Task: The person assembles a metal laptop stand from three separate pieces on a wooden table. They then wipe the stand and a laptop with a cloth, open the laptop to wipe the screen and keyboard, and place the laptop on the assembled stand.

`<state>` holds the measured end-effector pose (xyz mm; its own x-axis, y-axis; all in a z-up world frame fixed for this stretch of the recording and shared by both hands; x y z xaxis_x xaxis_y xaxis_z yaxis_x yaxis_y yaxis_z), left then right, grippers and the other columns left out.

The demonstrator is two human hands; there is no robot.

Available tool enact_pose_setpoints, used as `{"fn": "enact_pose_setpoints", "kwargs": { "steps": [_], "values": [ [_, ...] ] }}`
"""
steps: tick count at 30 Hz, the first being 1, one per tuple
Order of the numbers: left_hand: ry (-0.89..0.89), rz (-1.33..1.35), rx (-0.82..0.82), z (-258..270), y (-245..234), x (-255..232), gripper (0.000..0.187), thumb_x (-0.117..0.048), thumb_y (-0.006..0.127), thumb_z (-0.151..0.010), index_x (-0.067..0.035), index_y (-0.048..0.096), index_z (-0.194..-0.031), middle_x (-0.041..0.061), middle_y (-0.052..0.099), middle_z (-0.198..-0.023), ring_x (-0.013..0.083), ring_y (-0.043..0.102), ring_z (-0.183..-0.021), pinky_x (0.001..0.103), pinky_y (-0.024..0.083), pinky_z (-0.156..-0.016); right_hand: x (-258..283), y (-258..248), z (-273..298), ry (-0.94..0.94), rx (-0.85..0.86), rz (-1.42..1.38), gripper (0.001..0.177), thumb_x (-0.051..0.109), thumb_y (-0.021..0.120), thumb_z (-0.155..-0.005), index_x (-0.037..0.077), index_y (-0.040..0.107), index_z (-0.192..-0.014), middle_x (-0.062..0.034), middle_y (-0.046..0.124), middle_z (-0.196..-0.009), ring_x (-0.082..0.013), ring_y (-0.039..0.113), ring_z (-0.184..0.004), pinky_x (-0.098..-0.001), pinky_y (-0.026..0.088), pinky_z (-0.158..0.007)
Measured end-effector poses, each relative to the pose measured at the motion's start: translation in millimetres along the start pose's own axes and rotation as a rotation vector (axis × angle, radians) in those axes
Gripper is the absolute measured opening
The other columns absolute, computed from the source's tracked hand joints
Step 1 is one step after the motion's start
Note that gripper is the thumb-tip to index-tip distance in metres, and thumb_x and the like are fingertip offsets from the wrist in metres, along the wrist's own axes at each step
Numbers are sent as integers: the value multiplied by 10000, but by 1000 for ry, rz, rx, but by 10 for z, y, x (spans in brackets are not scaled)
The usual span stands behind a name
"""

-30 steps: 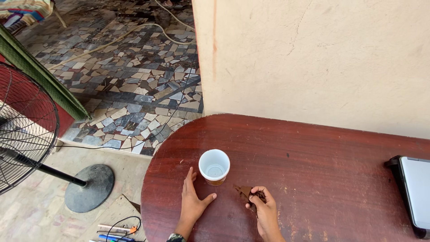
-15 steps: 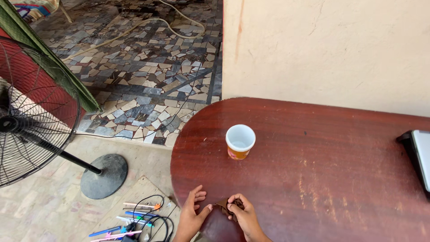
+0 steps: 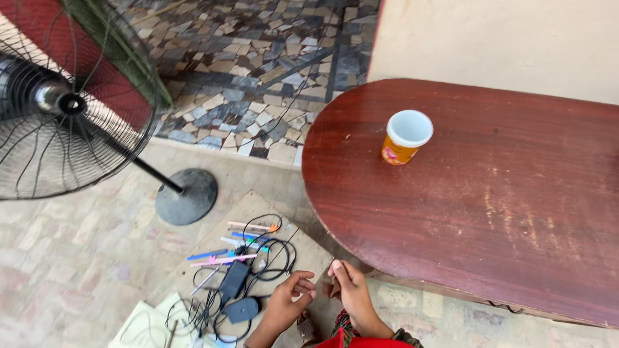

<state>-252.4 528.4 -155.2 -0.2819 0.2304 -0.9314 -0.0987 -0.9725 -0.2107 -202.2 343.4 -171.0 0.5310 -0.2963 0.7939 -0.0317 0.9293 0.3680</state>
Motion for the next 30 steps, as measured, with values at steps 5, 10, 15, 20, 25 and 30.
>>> {"fn": "enact_pose_setpoints", "kwargs": {
  "steps": [5, 10, 15, 20, 25, 30],
  "values": [
    [-42, 30, -129, 451, 90, 355, 404, -116, 751, -842, -78, 650, -1231, 29, 761, -963, 128, 697, -865, 277, 531, -775, -206, 22, 192, -34, 123, 138, 222, 98, 741, -932, 39, 548, -839, 15, 518, -616, -78, 482, -511, -251, 379, -471],
    [-129, 140, -195, 874, 309, 639, 392, -100, 748, -842, -55, 645, -1218, 39, 750, -955, 112, 704, -804, 266, 571, -746, -446, -21, 384, -57, 226, 240, 299, -79, 748, -793, 70, 580, -991, 42, 456, -682, -42, 431, -582, -252, 402, -494],
    [-227, 112, -183, 1259, 602, 970, 352, -121, 752, -859, -44, 644, -1185, 43, 740, -907, 112, 698, -750, 278, 570, -697, -831, -284, 533, 118, 228, 220, 230, -66, 653, -878, 47, 586, -1067, -30, 610, -889, -100, 615, -761, -274, 538, -635],
    [-226, 147, -255, 1626, 616, 1273, 339, -119, 751, -869, -43, 640, -1181, 45, 720, -890, 122, 686, -763, 279, 570, -714, -1142, -379, 638, 368, 209, 257, 226, -56, 549, -888, 53, 594, -1080, -57, 690, -1016, -148, 721, -846, -295, 586, -688],
    [-323, 202, -357, 1842, 207, 1587, 351, -116, 740, -864, -51, 637, -1194, 40, 742, -905, 123, 716, -772, 287, 578, -718, -1301, -74, 479, 345, 268, 448, 122, 54, 635, -913, 66, 681, -1025, -41, 734, -918, -116, 634, -705, -244, 472, -572],
    [-319, 89, -443, 1917, -436, 1704, 308, -114, 735, -867, -43, 684, -1163, 48, 758, -860, 144, 691, -760, 297, 560, -729, -1547, 605, -190, 252, 248, 573, 125, 175, 772, -887, 70, 734, -942, -9, 684, -740, -91, 531, -587, -241, 398, -488]
  ]
}}
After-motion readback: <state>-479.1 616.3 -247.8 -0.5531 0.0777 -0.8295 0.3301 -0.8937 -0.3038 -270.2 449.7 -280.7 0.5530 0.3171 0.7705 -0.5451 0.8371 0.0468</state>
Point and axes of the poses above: each hand's wrist, its own z-axis away from the middle knuckle, its own y-axis out of the palm, x = y × z, the point moved 2 cm from there along -z, towards the middle knuckle
